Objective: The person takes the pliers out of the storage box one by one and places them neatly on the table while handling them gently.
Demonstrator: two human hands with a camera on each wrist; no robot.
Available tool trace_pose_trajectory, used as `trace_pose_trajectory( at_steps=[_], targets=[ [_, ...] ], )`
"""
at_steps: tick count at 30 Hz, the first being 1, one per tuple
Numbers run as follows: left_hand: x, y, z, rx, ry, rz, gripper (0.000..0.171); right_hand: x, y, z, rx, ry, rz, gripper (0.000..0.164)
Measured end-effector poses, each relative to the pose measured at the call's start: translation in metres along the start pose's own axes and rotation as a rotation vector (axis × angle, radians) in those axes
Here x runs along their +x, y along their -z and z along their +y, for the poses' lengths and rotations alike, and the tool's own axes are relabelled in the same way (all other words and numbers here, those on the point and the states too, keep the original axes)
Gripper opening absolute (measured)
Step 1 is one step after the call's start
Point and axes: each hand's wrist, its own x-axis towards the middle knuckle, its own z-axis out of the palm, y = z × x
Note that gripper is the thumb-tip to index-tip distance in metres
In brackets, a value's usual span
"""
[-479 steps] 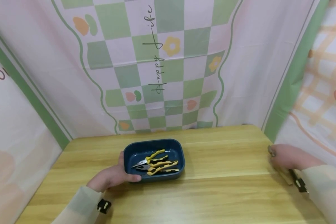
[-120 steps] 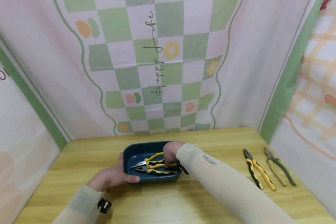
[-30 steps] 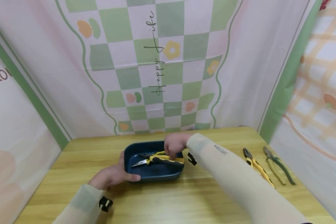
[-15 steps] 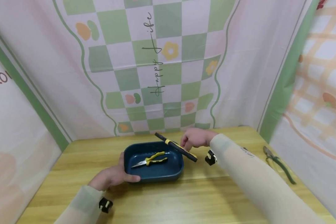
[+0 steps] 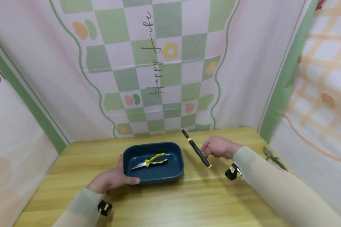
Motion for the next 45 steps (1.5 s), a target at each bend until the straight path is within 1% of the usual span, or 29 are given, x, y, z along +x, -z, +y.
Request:
trace_pose_trajectory(
  at_steps=[1, 2, 4, 6, 9, 10, 12, 15, 17, 19, 23, 27, 29, 33, 34, 35, 36, 37, 38, 41, 42, 45],
  targets=[
    [0.000, 0.000, 0.000, 0.001, 0.000, 0.002, 0.147, -0.003, -0.001, 0.003, 0.009, -0.009, 0.023, 0.026],
    [0.000, 0.001, 0.000, 0.001, 0.000, 0.004, 0.147, -0.006, -0.002, 0.005, 0.011, -0.019, 0.041, 0.024],
    [0.000, 0.000, 0.000, 0.002, 0.001, 0.007, 0.148, -0.013, -0.004, 0.010, 0.006, -0.051, 0.065, 0.011],
    [0.001, 0.000, -0.001, -0.001, 0.003, 0.006, 0.148, -0.019, -0.007, 0.015, -0.015, -0.084, 0.081, 0.002],
    [0.001, -0.001, -0.002, -0.002, 0.000, 0.005, 0.149, -0.028, -0.011, 0.021, -0.075, -0.150, 0.103, 0.020],
    [0.001, -0.001, -0.003, 0.000, 0.002, 0.005, 0.149, -0.030, -0.012, 0.022, -0.097, -0.168, 0.114, 0.021],
    [0.001, -0.001, -0.003, 0.001, 0.000, 0.005, 0.149, -0.036, -0.012, 0.023, -0.144, -0.201, 0.134, 0.022],
    [0.000, 0.000, -0.001, -0.001, 0.001, 0.005, 0.148, -0.042, -0.013, 0.026, -0.196, -0.237, 0.157, 0.016],
    [-0.001, 0.000, -0.001, 0.003, 0.003, 0.007, 0.149, -0.045, -0.015, 0.030, -0.218, -0.241, 0.168, 0.010],
    [-0.001, 0.000, -0.001, 0.012, 0.008, 0.008, 0.149, -0.047, -0.017, 0.035, -0.241, -0.234, 0.172, 0.008],
    [0.000, 0.000, 0.000, 0.011, 0.013, 0.001, 0.148, -0.051, -0.022, 0.041, -0.278, -0.206, 0.182, 0.010],
    [0.001, 0.000, 0.000, 0.003, 0.022, -0.002, 0.148, -0.052, -0.026, 0.041, -0.322, -0.168, 0.184, 0.011],
    [0.001, 0.000, 0.000, 0.003, 0.026, 0.000, 0.148, -0.052, -0.027, 0.040, -0.370, -0.153, 0.177, 0.015],
    [0.000, -0.001, -0.002, -0.007, 0.019, 0.001, 0.148, -0.055, -0.033, 0.030, -0.575, -0.109, 0.169, 0.025],
    [0.000, -0.002, -0.002, -0.010, 0.018, -0.001, 0.148, -0.056, -0.035, 0.026, -0.624, -0.101, 0.167, 0.024],
    [0.000, -0.002, -0.002, -0.009, 0.017, -0.001, 0.148, -0.057, -0.038, 0.021, -0.667, -0.080, 0.167, 0.020],
    [-0.001, -0.002, -0.003, -0.008, 0.015, -0.002, 0.148, -0.058, -0.041, 0.016, -0.718, -0.049, 0.160, 0.011],
    [-0.001, -0.002, -0.003, -0.004, 0.015, -0.002, 0.148, -0.060, -0.043, 0.012, -0.760, -0.020, 0.145, 0.010],
    [-0.001, -0.002, -0.003, -0.002, 0.013, -0.002, 0.148, -0.061, -0.046, 0.008, -0.795, 0.004, 0.129, 0.021],
    [-0.001, -0.001, -0.002, 0.001, 0.003, -0.002, 0.147, -0.064, -0.052, -0.001, -0.865, 0.038, 0.080, 0.062],
    [-0.001, -0.001, -0.001, 0.000, -0.001, -0.002, 0.147, -0.065, -0.053, -0.002, -0.888, 0.041, 0.066, 0.071],
    [-0.001, 0.000, -0.001, 0.009, -0.006, 0.000, 0.147, -0.067, -0.053, -0.003, -0.909, 0.027, 0.054, 0.076]
  ],
)
